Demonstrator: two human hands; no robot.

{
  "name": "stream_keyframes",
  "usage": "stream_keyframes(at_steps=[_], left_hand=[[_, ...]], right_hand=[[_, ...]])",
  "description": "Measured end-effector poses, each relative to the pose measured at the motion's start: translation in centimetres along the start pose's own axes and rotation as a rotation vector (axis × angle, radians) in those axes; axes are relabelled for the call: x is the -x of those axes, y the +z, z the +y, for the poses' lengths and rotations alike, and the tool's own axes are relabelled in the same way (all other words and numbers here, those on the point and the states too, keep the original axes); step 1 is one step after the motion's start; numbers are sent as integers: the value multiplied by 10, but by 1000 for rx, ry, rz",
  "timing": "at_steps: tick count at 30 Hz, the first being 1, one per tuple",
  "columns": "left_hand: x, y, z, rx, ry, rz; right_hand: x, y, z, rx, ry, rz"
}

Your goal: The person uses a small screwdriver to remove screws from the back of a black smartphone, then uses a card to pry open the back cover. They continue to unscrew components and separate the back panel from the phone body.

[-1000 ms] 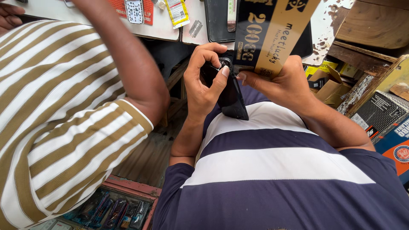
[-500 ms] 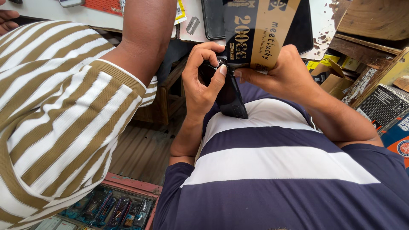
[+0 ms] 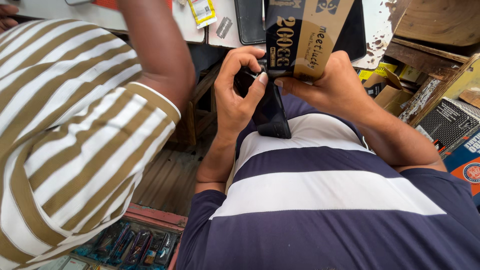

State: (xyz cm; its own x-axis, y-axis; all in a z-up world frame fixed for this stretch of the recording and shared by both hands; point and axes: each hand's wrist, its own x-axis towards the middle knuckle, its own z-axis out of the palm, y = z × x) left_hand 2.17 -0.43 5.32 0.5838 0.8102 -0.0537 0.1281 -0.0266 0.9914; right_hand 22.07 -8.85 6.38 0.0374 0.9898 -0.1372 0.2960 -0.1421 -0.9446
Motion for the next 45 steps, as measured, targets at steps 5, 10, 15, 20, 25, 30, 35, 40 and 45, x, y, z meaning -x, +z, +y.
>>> stream_keyframes(at_steps=[5, 10, 15, 20, 25, 30, 35, 40, 45], left_hand=[[-2, 1, 0, 10, -6, -15], [-3, -1, -5, 10, -19, -13], [-3, -20, -3, -22, -17, -5], [-4, -26, -5, 28, -16, -25], [-2, -30, -9, 108, -22, -70], [-1, -36, -7, 156, -36, -101], [-1, -36, -8, 119, -32, -121], [5, -34, -9, 134, -40, -107], [10, -36, -8, 162, -62, -90]], right_hand=[[5, 0, 3, -42, 36, 10], [11, 5, 12, -99, 173, 19], [17, 14, 11, -234, 280, -76], [19, 14, 7, -306, 335, -82], [24, 12, 8, -105, 249, -108], [32, 12, 8, -162, 156, -62], [35, 15, 13, -24, 88, -84], [40, 17, 16, -9, 162, -130], [44, 19, 23, -131, 162, -137]])
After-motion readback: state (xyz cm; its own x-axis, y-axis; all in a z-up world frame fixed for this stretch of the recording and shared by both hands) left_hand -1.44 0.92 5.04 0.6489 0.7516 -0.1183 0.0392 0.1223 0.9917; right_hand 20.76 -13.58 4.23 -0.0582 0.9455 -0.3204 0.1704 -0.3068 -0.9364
